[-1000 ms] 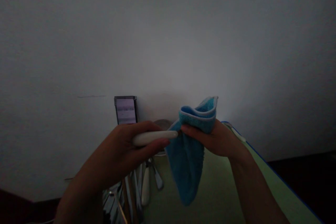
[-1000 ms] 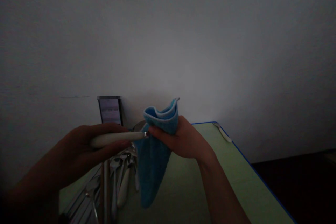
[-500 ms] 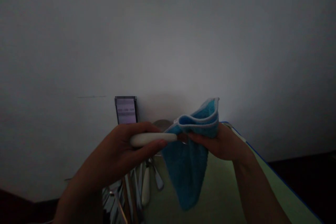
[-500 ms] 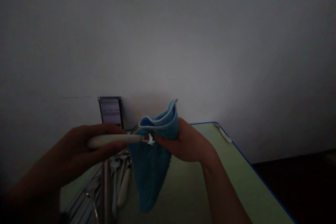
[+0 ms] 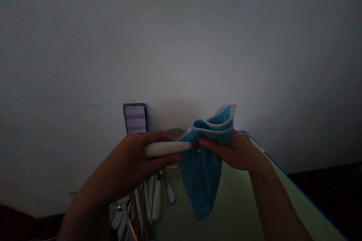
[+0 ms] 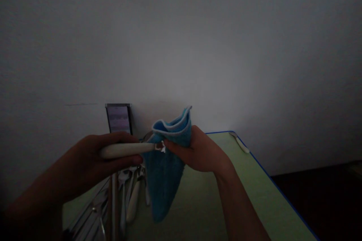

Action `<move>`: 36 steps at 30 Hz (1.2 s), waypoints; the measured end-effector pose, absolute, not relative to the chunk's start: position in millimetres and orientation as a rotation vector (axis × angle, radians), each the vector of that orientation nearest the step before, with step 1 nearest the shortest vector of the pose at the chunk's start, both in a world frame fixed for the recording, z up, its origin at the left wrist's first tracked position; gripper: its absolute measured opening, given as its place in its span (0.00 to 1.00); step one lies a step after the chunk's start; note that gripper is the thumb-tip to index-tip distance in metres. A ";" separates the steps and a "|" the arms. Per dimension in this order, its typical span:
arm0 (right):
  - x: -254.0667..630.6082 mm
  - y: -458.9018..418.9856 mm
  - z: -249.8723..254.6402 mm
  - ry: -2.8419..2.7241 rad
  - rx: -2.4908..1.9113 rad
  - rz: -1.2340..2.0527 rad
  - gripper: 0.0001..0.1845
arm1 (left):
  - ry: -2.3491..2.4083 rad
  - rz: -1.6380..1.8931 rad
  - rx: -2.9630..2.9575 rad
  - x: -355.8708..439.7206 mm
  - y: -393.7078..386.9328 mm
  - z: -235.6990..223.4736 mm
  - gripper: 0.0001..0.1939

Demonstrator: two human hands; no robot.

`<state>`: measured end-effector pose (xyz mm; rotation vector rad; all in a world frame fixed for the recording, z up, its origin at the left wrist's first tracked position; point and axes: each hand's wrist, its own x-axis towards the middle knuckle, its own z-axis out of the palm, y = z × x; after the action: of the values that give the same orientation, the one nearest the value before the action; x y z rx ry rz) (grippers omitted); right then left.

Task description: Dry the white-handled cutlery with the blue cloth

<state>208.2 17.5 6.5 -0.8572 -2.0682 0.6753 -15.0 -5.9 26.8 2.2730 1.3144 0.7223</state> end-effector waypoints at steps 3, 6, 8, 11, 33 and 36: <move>209.2 17.2 6.6 -2.057 -0.828 0.719 0.09 | 1.301 0.762 2.276 -15.2 -5.0 25.5 0.11; 209.4 18.1 5.4 -2.025 -0.800 0.762 0.08 | 1.279 0.909 2.290 -14.9 -4.4 22.3 0.15; 209.0 18.8 4.7 -2.013 -0.808 0.770 0.08 | 1.264 0.960 2.312 -13.7 -3.9 20.7 0.14; 207.7 19.3 4.6 -2.005 -0.854 0.774 0.09 | 1.252 0.957 2.325 -11.0 -2.9 21.1 0.12; 207.0 18.5 1.1 -1.890 -1.071 0.883 0.17 | 1.242 0.795 2.364 -8.7 -3.6 20.9 0.12; 206.2 18.0 2.7 -1.855 -1.088 0.917 0.17 | 1.231 0.769 2.372 -9.3 -3.7 19.6 0.12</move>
<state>206.2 18.0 2.7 -1.0877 -1.8552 0.9165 -9.3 -3.7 19.6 2.3719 1.2305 0.7687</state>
